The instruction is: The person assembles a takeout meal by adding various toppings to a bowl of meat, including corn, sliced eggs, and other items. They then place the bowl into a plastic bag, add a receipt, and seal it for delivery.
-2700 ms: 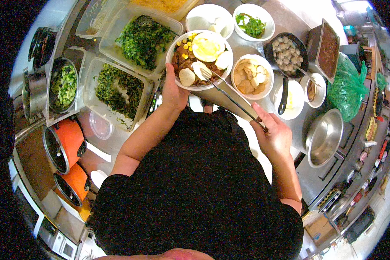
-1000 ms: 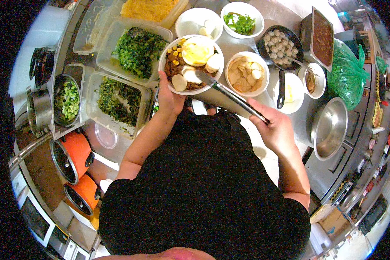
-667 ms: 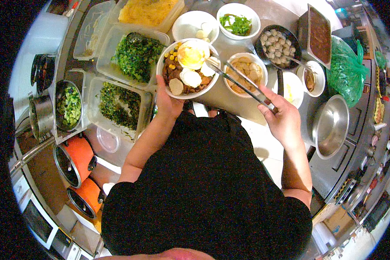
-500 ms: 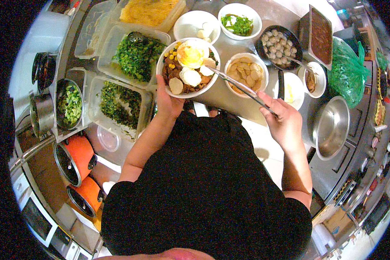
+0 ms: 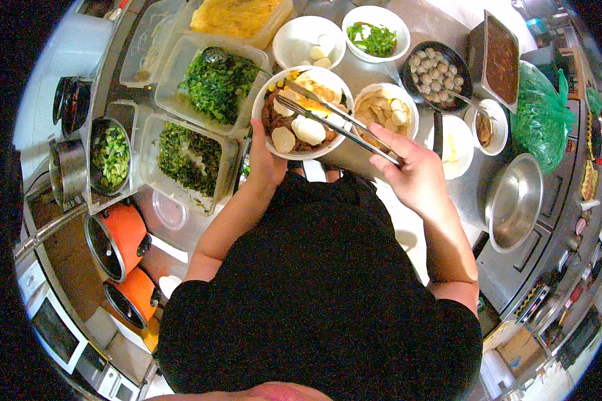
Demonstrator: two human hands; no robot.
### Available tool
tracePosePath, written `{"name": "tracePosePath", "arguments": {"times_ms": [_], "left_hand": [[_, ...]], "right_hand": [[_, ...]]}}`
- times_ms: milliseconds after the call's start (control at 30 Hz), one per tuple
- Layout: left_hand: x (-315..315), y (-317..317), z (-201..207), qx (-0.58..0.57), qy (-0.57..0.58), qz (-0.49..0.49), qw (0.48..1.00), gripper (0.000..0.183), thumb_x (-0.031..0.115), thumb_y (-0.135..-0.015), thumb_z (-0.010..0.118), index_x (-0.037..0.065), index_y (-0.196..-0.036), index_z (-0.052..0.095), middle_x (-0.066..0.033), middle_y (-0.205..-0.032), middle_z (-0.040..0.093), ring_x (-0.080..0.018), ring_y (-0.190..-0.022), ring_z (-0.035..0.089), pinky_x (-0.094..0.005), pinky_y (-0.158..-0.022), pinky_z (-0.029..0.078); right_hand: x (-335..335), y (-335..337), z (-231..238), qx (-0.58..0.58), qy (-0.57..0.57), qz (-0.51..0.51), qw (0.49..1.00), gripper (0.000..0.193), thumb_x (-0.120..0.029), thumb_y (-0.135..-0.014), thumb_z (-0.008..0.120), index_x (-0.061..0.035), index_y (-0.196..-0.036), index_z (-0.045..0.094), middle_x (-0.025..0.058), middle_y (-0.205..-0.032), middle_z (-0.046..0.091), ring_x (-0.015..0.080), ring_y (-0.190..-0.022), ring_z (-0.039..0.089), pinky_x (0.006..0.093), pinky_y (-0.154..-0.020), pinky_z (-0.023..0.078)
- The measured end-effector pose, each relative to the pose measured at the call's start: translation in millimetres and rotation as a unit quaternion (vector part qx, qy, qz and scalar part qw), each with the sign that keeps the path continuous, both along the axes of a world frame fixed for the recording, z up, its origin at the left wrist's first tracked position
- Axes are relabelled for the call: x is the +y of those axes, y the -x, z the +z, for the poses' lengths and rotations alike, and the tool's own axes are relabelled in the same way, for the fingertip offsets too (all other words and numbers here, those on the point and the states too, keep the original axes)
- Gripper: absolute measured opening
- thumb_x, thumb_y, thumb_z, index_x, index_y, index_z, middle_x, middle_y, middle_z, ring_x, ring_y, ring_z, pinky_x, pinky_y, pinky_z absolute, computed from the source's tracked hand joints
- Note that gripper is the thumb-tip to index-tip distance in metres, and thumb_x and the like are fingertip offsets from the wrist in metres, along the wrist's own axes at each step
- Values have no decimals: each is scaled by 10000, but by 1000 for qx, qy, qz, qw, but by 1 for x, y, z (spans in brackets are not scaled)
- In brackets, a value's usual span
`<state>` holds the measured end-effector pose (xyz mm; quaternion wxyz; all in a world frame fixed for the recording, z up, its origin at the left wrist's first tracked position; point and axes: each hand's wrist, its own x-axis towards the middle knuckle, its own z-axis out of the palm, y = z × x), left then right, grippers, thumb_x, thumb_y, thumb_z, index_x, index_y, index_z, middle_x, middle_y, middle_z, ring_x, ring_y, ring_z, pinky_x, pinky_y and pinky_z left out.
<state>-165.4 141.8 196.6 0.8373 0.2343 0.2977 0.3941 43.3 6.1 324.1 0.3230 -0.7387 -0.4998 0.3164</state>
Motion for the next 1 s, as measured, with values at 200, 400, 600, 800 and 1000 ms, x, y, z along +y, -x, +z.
{"name": "tracePosePath", "arguments": {"times_ms": [200, 400, 600, 800, 1000], "left_hand": [[-3, 24, 0, -35, 30, 5, 999, 666, 575, -973, 269, 114, -1454, 267, -78, -1456, 374, -272, -1341, 361, -440, -1093, 321], [-10, 45, -8, 19, 47, 56, 997, 653, 562, -976, 291, 123, -1458, 254, -73, -1470, 347, -265, -1347, 350, -432, -1098, 315], [-5, 41, -16, 13, 11, 49, 999, 669, 565, -965, 334, 114, -1454, 269, -81, -1473, 344, -262, -1350, 349, -424, -1104, 309], [-2, 42, -20, 30, 49, 48, 997, 660, 552, -973, 321, 109, -1458, 264, -87, -1475, 346, -266, -1349, 352, -420, -1111, 301], [2, 40, -17, 31, 49, 17, 998, 638, 531, -984, 302, 100, -1454, 272, -90, -1477, 347, -269, -1346, 357, -422, -1111, 307]], "right_hand": [[-34, -42, -40, -23, 5, -145, 989, 506, -100, -869, 668, -102, -1348, 507, 113, -1292, 577, 177, -1202, 523, 295, -1010, 391], [0, -49, -53, -113, -25, -120, 986, 480, -150, -871, 655, -137, -1332, 522, 159, -1200, 625, 239, -1104, 612, 314, -930, 460], [121, -51, -55, -338, 66, 51, 938, 418, -305, -884, 585, -176, -1280, 546, 156, -942, 667, 347, -838, 646, 456, -721, 510], [208, -50, -92, -433, 145, 168, 873, 381, -270, -888, 568, -170, -1255, 552, 126, -944, 686, 303, -859, 667, 426, -735, 533], [222, -60, -81, -341, 183, 163, 908, 335, -296, -885, 568, -187, -1199, 611, 148, -996, 678, 314, -954, 650, 421, -827, 516]]}}
